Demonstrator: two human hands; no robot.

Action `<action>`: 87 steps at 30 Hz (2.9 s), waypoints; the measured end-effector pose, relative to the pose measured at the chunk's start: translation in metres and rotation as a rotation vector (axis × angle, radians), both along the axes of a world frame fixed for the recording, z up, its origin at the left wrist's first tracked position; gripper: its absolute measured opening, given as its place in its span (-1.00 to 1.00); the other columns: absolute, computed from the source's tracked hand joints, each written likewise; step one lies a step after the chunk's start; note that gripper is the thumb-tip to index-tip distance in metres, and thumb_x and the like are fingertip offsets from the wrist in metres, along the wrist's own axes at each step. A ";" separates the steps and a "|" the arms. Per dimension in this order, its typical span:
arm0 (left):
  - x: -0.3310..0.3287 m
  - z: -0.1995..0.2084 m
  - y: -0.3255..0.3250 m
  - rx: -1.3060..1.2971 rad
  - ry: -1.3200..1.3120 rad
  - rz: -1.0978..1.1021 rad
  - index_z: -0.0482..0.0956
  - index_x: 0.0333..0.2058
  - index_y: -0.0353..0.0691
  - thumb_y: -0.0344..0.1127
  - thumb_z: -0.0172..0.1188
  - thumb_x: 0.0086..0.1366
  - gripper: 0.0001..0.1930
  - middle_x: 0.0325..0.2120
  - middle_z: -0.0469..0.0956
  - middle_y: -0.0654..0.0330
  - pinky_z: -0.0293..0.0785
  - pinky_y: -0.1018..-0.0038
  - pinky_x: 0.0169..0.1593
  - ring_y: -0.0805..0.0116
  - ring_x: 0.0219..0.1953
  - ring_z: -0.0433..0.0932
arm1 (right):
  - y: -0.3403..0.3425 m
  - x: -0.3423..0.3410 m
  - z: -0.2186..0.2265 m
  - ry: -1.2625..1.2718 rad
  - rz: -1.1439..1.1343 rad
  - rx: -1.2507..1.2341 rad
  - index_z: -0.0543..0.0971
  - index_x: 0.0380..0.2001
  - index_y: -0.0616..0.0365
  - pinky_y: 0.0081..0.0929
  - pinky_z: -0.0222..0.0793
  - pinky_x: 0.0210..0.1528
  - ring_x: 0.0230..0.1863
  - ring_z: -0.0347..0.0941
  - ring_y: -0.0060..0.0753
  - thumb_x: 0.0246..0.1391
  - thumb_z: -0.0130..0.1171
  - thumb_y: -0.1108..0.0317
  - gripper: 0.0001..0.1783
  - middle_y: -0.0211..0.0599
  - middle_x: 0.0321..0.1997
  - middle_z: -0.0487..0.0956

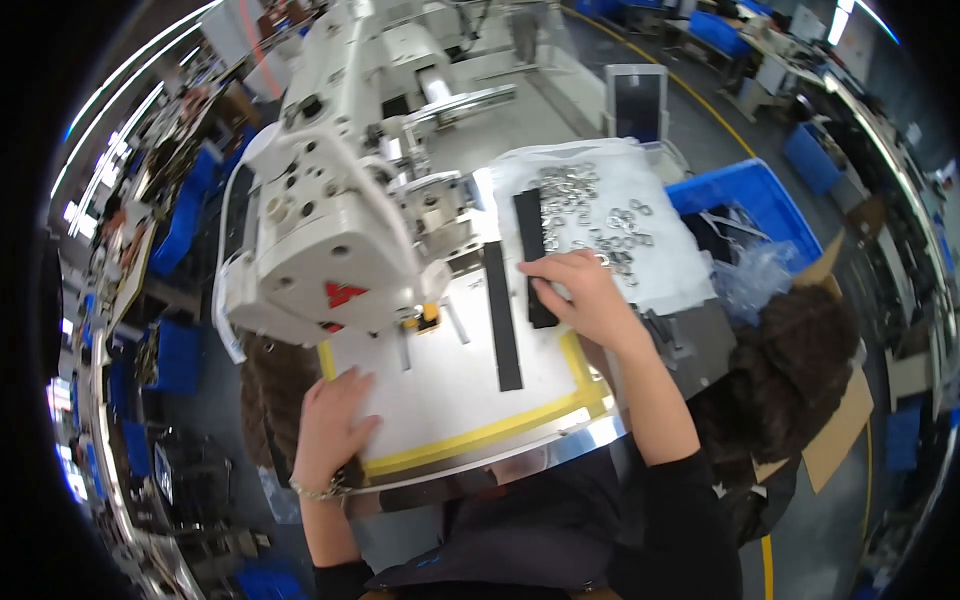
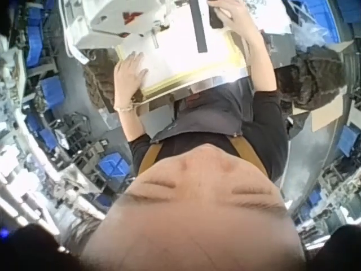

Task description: Sewing leather straps and metal rings onto fur pieces using an industrial sewing machine.

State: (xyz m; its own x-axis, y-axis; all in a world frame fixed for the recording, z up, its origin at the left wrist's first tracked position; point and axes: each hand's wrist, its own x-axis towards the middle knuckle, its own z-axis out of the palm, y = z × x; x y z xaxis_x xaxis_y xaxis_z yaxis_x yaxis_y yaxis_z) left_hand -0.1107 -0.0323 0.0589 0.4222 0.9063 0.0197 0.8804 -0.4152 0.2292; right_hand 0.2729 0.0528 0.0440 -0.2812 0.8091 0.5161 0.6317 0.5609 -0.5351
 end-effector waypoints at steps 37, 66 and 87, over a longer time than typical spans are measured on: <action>-0.117 0.079 -0.011 0.593 0.290 0.654 0.64 -0.27 -0.15 -0.34 0.18 0.21 -0.87 -0.45 0.52 0.17 0.48 0.30 -0.34 0.13 -0.39 0.56 | -0.070 -0.158 -0.013 -0.381 0.999 -0.112 0.53 0.04 0.00 -0.43 0.31 0.02 -0.12 0.51 -0.36 0.05 0.16 0.33 -0.57 -0.34 -0.02 0.55; 0.052 0.029 -0.056 0.111 -0.208 -0.058 0.46 -0.34 -0.19 -0.07 0.28 0.15 -0.68 -0.51 0.45 0.18 0.44 0.44 -0.51 0.27 -0.55 0.54 | -0.055 -0.157 -0.039 0.016 0.648 -0.160 0.51 0.10 -0.04 -0.38 0.52 -0.36 -0.24 0.58 -0.10 -0.27 0.18 0.62 -0.29 -0.13 0.35 0.29; 0.009 -0.017 -0.037 -0.035 0.382 0.421 0.03 0.37 -0.04 -0.43 0.10 0.10 -0.18 -0.04 0.46 -0.39 0.60 0.29 -0.37 -0.19 -0.22 0.63 | -0.078 -0.089 -0.032 -0.312 0.655 0.101 0.50 0.06 0.06 -0.42 0.45 -0.29 -0.39 0.45 -0.32 -0.28 0.19 0.54 -0.34 -0.07 0.24 0.38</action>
